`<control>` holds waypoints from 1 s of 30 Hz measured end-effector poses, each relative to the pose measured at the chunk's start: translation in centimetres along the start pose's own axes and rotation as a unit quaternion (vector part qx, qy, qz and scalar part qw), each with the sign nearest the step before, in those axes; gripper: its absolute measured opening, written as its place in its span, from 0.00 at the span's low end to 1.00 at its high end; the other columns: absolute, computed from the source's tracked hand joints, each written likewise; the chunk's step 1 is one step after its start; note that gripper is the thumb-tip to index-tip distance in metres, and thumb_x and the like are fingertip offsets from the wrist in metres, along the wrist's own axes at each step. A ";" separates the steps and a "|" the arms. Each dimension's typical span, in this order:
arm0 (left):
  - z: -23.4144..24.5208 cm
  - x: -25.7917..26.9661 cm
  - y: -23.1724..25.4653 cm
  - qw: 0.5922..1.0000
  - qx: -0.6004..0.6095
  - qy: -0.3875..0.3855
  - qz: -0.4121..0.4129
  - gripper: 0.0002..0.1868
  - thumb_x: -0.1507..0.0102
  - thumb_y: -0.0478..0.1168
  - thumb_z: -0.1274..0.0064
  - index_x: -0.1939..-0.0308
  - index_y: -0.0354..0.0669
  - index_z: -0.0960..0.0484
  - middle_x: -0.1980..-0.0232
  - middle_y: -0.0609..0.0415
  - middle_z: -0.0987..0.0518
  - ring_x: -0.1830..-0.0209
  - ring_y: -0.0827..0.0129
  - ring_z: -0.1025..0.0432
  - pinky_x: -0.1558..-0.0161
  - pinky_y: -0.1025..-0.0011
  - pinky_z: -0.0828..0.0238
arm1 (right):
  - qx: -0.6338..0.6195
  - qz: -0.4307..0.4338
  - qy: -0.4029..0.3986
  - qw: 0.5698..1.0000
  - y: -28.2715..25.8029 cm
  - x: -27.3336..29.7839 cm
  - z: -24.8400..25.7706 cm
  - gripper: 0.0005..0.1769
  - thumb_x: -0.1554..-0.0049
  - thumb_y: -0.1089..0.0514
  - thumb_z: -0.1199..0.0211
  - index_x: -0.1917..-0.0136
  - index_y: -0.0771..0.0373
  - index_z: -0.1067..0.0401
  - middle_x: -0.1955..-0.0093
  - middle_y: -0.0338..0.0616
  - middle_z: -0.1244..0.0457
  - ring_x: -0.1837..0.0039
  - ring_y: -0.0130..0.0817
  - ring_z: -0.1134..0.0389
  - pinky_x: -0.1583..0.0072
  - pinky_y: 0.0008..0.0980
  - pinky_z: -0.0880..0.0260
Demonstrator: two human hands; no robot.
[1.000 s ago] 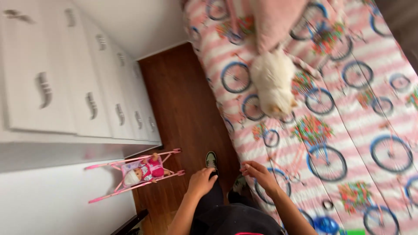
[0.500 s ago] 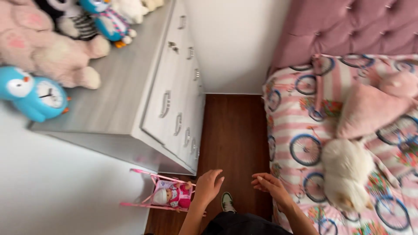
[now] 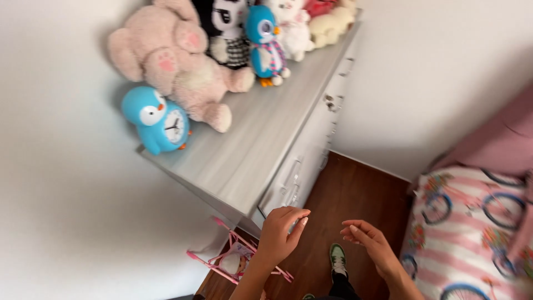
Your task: Moving plush toys from a dresser to a bed and then cleaning the dresser surface with a spray and cloth.
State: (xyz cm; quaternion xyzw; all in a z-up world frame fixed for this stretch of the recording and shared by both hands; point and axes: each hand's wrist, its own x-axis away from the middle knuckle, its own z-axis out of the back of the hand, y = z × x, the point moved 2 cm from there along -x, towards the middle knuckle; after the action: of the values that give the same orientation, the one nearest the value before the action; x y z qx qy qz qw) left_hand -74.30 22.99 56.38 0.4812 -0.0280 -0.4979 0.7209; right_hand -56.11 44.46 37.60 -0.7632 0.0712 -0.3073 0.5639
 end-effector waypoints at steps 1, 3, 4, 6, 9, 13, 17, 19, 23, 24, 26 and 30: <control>0.8 -0.9 -0.3 1.000 -0.010 0.014 0.008 0.08 0.35 0.36 0.45 0.54 0.39 0.15 0.58 0.52 0.14 0.55 0.58 0.22 0.50 0.62 0.29 | 0.006 -0.001 -0.017 1.000 -2.5 -1.3 -0.6 0.19 0.37 0.52 0.46 0.38 0.62 0.24 0.49 0.43 0.28 0.47 0.32 0.29 0.42 0.32 0.33; 2.1 -2.4 -0.8 0.997 -0.015 0.070 0.020 0.05 0.34 0.36 0.44 0.58 0.40 0.14 0.59 0.52 0.14 0.57 0.58 0.21 0.53 0.63 0.27 | 0.068 0.031 -0.015 0.997 -7.5 -3.9 -1.6 0.20 0.36 0.52 0.46 0.39 0.64 0.23 0.50 0.45 0.28 0.46 0.32 0.29 0.41 0.32 0.32; 3.0 -2.9 -0.8 0.996 -0.024 0.086 0.030 0.05 0.34 0.36 0.44 0.58 0.40 0.14 0.59 0.52 0.14 0.57 0.58 0.21 0.53 0.63 0.27 | 0.077 0.030 -0.034 0.996 -8.7 -5.4 -2.0 0.20 0.36 0.52 0.46 0.39 0.64 0.23 0.50 0.45 0.28 0.46 0.32 0.29 0.41 0.32 0.32; 4.8 -4.3 -0.7 0.984 -0.082 0.159 0.006 0.06 0.37 0.35 0.44 0.58 0.39 0.13 0.61 0.52 0.14 0.58 0.57 0.22 0.54 0.61 0.28 | 0.077 0.097 -0.084 0.989 -12.2 -9.1 -2.5 0.19 0.36 0.54 0.45 0.39 0.66 0.24 0.50 0.46 0.28 0.45 0.32 0.30 0.39 0.32 0.33; 6.7 -5.6 -2.6 0.967 -0.110 0.225 0.055 0.05 0.36 0.34 0.44 0.59 0.40 0.14 0.59 0.50 0.14 0.58 0.57 0.20 0.54 0.63 0.26 | 0.077 0.118 -0.154 0.978 -16.7 -14.5 -4.1 0.19 0.37 0.55 0.45 0.39 0.66 0.24 0.50 0.47 0.29 0.45 0.35 0.30 0.39 0.35 0.31; 9.6 -7.5 -2.5 0.925 -0.155 0.312 0.150 0.05 0.38 0.33 0.43 0.59 0.40 0.13 0.61 0.51 0.14 0.61 0.58 0.21 0.56 0.65 0.27 | 0.099 0.145 -0.225 0.958 -22.8 -21.5 -7.2 0.18 0.36 0.56 0.45 0.39 0.68 0.24 0.50 0.48 0.29 0.44 0.35 0.29 0.38 0.35 0.31; 11.8 -6.9 -3.3 0.879 -0.169 0.395 0.204 0.05 0.37 0.34 0.42 0.58 0.40 0.14 0.60 0.52 0.14 0.59 0.63 0.19 0.56 0.68 0.25 | 0.139 0.187 -0.316 0.920 -28.0 -26.2 -12.8 0.16 0.37 0.60 0.42 0.39 0.69 0.25 0.48 0.49 0.29 0.42 0.33 0.29 0.39 0.34 0.31; 13.3 -6.7 -3.9 0.856 -0.177 0.429 0.227 0.05 0.37 0.34 0.42 0.58 0.39 0.14 0.59 0.51 0.15 0.59 0.63 0.19 0.56 0.69 0.24 | 0.156 0.202 -0.357 0.898 -31.1 -27.8 -16.8 0.16 0.38 0.60 0.41 0.39 0.69 0.25 0.47 0.47 0.29 0.41 0.33 0.29 0.38 0.33 0.30; 17.5 -6.2 -7.2 0.812 -0.218 0.485 0.241 0.13 0.40 0.37 0.36 0.52 0.39 0.16 0.53 0.51 0.15 0.52 0.63 0.20 0.48 0.68 0.25 | 0.261 0.368 -0.314 0.835 -35.1 -31.2 -24.7 0.32 0.44 0.58 0.33 0.29 0.65 0.35 0.32 0.46 0.37 0.34 0.35 0.36 0.36 0.34 0.33; 18.7 -6.0 -8.3 0.807 -0.188 0.501 0.248 0.19 0.41 0.38 0.35 0.47 0.39 0.18 0.49 0.52 0.15 0.48 0.64 0.21 0.45 0.67 0.25 | 0.278 0.410 -0.295 0.817 -35.6 -32.2 -26.5 0.40 0.46 0.56 0.30 0.24 0.65 0.40 0.27 0.49 0.41 0.29 0.39 0.38 0.33 0.36 0.35; 21.0 -6.8 -10.3 0.800 -0.198 0.498 0.271 0.25 0.43 0.40 0.32 0.43 0.40 0.20 0.43 0.51 0.18 0.42 0.62 0.24 0.43 0.64 0.27 | 0.313 0.450 -0.262 0.794 -36.5 -33.4 -29.3 0.46 0.47 0.55 0.27 0.22 0.69 0.44 0.26 0.56 0.44 0.27 0.45 0.40 0.32 0.40 0.37; 24.3 -9.2 -14.9 0.816 -0.205 0.475 0.259 0.42 0.46 0.47 0.27 0.32 0.42 0.28 0.31 0.46 0.25 0.31 0.53 0.31 0.37 0.57 0.31 | 0.331 0.497 -0.250 0.762 -38.2 -35.7 -34.3 0.57 0.52 0.53 0.20 0.21 0.74 0.49 0.23 0.63 0.46 0.22 0.54 0.44 0.26 0.47 0.43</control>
State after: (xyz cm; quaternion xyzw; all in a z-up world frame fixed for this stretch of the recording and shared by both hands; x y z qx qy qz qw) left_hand -101.87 13.09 62.66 0.4743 0.2966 0.0032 0.8289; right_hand -112.65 46.23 64.29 -0.4365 0.1912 0.2133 0.8529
